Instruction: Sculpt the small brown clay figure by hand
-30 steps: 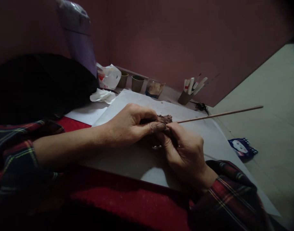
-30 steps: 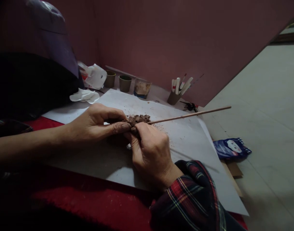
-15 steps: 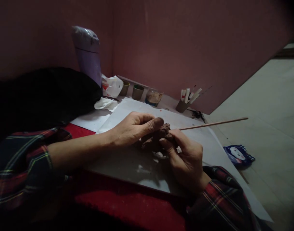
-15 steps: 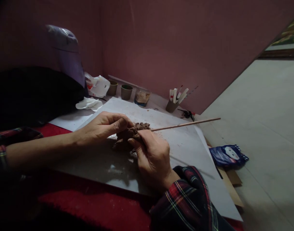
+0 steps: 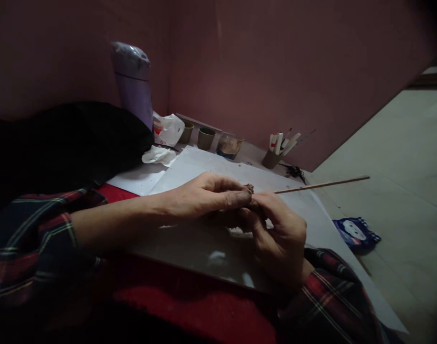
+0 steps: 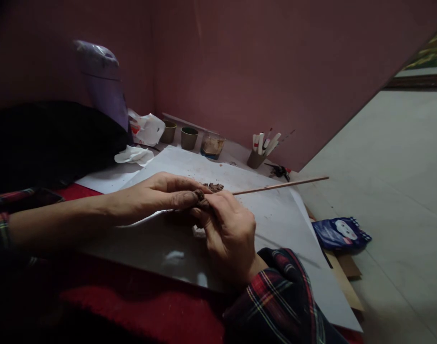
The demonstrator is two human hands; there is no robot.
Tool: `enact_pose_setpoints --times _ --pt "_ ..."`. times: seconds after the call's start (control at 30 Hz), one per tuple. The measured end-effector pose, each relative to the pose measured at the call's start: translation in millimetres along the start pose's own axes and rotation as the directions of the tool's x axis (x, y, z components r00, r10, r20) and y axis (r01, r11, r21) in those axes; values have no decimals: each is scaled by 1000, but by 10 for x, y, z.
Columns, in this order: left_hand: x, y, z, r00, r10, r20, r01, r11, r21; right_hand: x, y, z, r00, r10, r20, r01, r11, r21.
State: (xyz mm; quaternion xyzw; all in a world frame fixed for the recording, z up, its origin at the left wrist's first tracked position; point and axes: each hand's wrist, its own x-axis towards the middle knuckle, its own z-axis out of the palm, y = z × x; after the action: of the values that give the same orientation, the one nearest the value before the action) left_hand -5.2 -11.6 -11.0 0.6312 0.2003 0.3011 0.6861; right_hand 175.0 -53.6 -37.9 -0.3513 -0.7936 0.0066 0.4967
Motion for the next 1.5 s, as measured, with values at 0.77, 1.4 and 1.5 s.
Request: enact_pose_setpoints --times 0.77,1.4,1.5 --pt "18 -59 -25 993 113 -19 -104 961 255 -15 -19 30 999 31 29 -36 982 185" --pt "13 -38 -14 992 28 -121 -28 1000 8 -49 -36 24 986 57 -158 -50 998 46" --pt "17 -41 -26 990 63 -127 -51 994 101 -25 -41 19 996 35 -81 -31 998 49"
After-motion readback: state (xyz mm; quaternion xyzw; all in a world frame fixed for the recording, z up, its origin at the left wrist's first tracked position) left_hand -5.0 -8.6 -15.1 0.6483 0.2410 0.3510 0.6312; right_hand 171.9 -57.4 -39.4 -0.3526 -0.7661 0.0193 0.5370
